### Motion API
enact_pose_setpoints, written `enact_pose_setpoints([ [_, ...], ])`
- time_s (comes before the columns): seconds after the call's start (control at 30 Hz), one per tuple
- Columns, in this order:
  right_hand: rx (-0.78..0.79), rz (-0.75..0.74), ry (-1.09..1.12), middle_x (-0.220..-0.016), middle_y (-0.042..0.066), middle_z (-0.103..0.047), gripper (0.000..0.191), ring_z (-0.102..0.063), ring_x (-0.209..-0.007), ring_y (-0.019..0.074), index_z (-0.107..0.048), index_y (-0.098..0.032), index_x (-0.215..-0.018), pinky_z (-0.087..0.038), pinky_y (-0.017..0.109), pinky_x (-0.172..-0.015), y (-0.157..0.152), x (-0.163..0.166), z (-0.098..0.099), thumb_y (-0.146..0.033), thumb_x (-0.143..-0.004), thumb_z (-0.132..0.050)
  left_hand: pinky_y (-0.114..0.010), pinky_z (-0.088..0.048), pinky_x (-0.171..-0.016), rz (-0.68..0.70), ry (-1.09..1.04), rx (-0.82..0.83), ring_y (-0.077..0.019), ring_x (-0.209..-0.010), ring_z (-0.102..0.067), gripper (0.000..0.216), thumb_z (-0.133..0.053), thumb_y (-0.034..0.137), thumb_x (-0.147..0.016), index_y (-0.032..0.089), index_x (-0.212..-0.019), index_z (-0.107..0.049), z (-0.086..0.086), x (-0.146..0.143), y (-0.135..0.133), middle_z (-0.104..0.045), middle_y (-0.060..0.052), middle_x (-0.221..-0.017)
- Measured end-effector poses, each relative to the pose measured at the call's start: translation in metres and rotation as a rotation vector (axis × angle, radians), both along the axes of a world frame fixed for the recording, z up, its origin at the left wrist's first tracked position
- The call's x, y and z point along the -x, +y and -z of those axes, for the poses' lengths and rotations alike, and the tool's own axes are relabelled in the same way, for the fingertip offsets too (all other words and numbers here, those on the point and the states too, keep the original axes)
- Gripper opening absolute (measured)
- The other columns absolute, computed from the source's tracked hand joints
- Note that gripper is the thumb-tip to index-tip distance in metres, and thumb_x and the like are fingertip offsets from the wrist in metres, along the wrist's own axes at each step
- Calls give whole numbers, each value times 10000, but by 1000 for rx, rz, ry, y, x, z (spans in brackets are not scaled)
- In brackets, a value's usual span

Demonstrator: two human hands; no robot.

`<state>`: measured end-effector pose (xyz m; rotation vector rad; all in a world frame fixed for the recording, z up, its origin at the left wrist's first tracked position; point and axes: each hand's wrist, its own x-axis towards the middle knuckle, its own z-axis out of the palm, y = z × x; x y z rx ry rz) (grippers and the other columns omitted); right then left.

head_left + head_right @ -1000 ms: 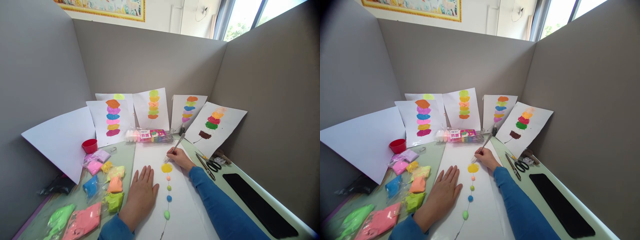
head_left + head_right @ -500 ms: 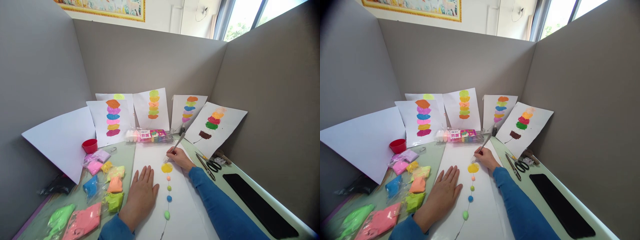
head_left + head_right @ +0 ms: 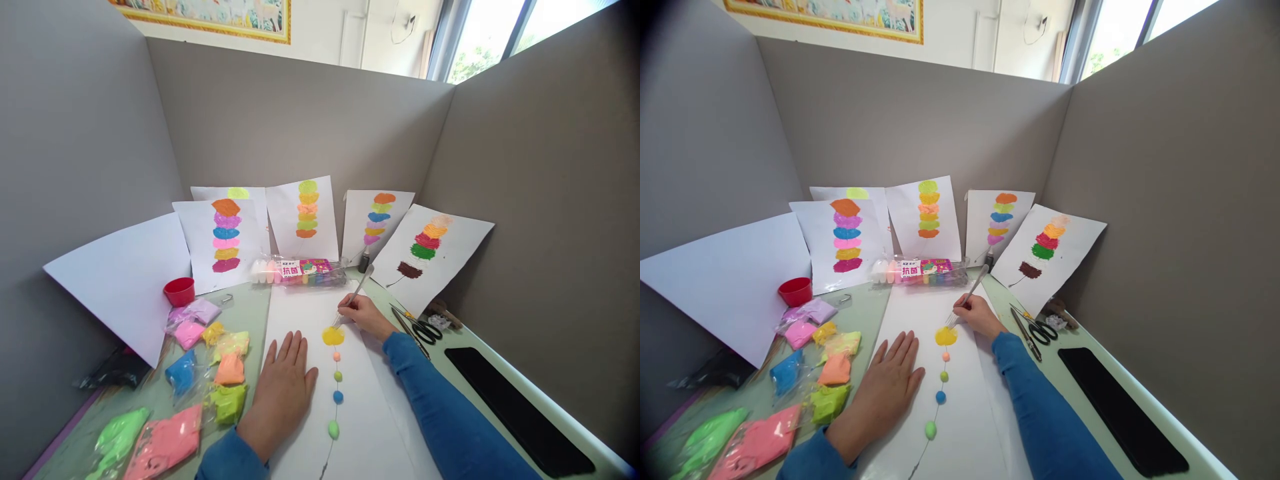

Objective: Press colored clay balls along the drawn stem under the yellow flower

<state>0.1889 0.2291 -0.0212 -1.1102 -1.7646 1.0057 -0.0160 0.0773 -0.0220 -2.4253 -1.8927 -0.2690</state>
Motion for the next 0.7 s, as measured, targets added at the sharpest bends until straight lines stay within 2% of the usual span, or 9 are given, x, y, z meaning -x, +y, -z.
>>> enact_pose_setpoints([
  [0.1,25,-17,12,-604,-22,-528,194,-433,-539,100,-591,-148,-749,-335,228,-510,-4,2,-1,-320,-666,-623,-487,-226,-1115,-2,3,5,-247,-1368,-257,533,-260,374,-934,110,-1380,-383,-1,0,0,-315,-104,-1460],
  [0.37,1,72,12,-613,-13,-533,169,-424,-513,102,-563,-158,-767,-320,230,-485,-16,-2,-10,-320,-719,-564,-483,-229,-1112,3,-1,6,-247,-1367,-259,532,-262,375,-935,107,-1377,-389,-3,0,-1,-321,-114,-1457],
  [0.57,-53,59,-80,-624,1,-588,142,-527,-609,148,-605,-160,-747,-393,261,-588,-19,-3,3,-294,-701,-588,-475,-219,-1118,5,-13,12,-244,-1372,-248,538,-255,376,-935,103,-1381,-381,-4,1,-2,-318,-110,-1462],
  [0.7,-85,67,-143,-642,3,-603,149,-530,-620,150,-620,-161,-762,-394,267,-610,-16,-2,8,-293,-726,-560,-476,-215,-1120,0,-14,18,-244,-1373,-246,536,-261,375,-933,106,-1381,-382,-3,1,-1,-320,-108,-1462],
])
